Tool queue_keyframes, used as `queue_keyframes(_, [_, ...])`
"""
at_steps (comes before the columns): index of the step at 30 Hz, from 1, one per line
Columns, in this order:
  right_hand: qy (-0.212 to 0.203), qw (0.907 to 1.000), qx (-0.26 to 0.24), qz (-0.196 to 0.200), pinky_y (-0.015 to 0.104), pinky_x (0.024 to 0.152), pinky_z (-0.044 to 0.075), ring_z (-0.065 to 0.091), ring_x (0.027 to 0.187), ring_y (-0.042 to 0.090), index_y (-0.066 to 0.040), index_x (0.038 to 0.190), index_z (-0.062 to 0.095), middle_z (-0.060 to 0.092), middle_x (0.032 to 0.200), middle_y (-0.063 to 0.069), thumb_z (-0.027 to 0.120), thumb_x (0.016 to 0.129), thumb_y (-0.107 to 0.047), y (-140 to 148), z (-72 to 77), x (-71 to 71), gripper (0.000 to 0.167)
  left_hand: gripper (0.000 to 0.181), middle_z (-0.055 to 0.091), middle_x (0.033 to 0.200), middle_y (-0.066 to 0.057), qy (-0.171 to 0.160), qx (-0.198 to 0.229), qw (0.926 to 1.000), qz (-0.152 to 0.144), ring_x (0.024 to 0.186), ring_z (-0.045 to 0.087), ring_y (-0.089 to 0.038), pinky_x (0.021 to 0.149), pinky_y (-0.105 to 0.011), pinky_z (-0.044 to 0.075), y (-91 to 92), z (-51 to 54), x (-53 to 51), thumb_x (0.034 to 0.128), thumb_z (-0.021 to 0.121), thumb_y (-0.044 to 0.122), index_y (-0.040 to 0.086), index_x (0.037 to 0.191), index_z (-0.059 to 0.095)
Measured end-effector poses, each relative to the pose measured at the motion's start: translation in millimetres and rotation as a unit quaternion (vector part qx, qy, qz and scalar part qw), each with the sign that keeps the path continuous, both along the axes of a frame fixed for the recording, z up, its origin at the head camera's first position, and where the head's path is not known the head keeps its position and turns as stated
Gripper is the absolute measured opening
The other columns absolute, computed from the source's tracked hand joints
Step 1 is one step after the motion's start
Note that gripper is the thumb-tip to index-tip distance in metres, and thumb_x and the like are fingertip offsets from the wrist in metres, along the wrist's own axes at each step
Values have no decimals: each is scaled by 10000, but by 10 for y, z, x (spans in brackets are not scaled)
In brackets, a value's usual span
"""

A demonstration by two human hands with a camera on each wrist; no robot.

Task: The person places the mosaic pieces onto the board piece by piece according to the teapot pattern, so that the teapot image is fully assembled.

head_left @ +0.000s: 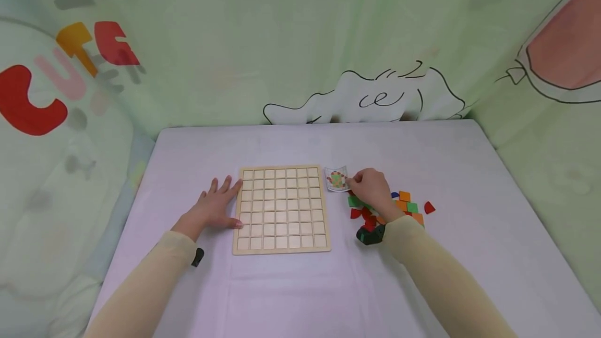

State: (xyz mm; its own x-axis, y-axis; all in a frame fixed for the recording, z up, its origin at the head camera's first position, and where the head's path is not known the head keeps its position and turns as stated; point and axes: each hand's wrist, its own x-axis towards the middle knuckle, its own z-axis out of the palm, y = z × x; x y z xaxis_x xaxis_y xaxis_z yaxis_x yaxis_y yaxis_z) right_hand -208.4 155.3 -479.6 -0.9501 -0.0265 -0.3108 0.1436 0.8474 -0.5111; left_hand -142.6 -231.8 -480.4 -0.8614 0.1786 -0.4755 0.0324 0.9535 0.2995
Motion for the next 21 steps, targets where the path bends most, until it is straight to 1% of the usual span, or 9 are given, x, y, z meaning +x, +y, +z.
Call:
queue_keyframes(4, [0, 10000, -73, 2, 237, 600, 476, 571, 725, 228, 20, 1062, 729, 670, 809, 115, 612, 1020, -312, 18, -2, 10, 354, 1138, 3, 1715, -218, 14, 29, 10000, 1, 1551, -60, -534, 1199, -749, 119, 1, -11, 3, 819, 842, 437, 128, 1654, 133])
queue_keyframes(8, [209, 9996, -144, 91, 288, 680, 524, 599, 810, 264, 38, 1137, 717, 712, 926, 161, 595, 1029, -323, 149, 31, 28, 396, 1132, 4, 1715, -221, 39, 22, 10000, 7, 1550, -58, -536, 1199, -750, 117, 6, -9, 9, 822, 842, 427, 127, 1654, 135])
queue_keyframes(11, [309, 9991, -249, 154, 349, 777, 572, 614, 898, 298, 46, 1217, 685, 715, 1063, 206, 571, 1045, -306, 353, 60, 47, 408, 1126, 1, 1715, -219, 36, 45, 10000, 13, 1550, -63, -534, 1200, -750, 113, 9, 2, 18, 827, 841, 415, 128, 1654, 133])
queue_keyframes(14, [319, 9988, -316, 219, 414, 859, 589, 601, 987, 326, 34, 1284, 648, 682, 1175, 234, 566, 1054, -269, 596, 65, 74, 389, 1126, 5, 1713, -222, 33, 80, 10000, 13, 1548, -63, -538, 1198, -752, 113, 9, 17, 29, 822, 846, 408, 122, 1652, 141])
queue_keyframes(17, [400, 9981, -225, 420, 466, 913, 583, 592, 1047, 354, 23, 1308, 638, 662, 1225, 250, 586, 1048, -217, 818, 52, 107, 358, 1124, 6, 1713, -222, 27, 110, 9999, 10, 1548, -63, -538, 1198, -752, 112, 10, 32, 37, 823, 846, 405, 119, 1652, 142])
queue_keyframes(21, [432, 9961, -113, 761, 539, 974, 557, 569, 1130, 406, 21, 1300, 655, 645, 1264, 270, 607, 1031, -145, 1025, 22, 131, 319, 1120, 5, 1712, -224, 29, 169, 9999, 25, 1549, -65, -536, 1198, -754, 104, 10, 48, 39, 826, 844, 398, 117, 1652, 141])
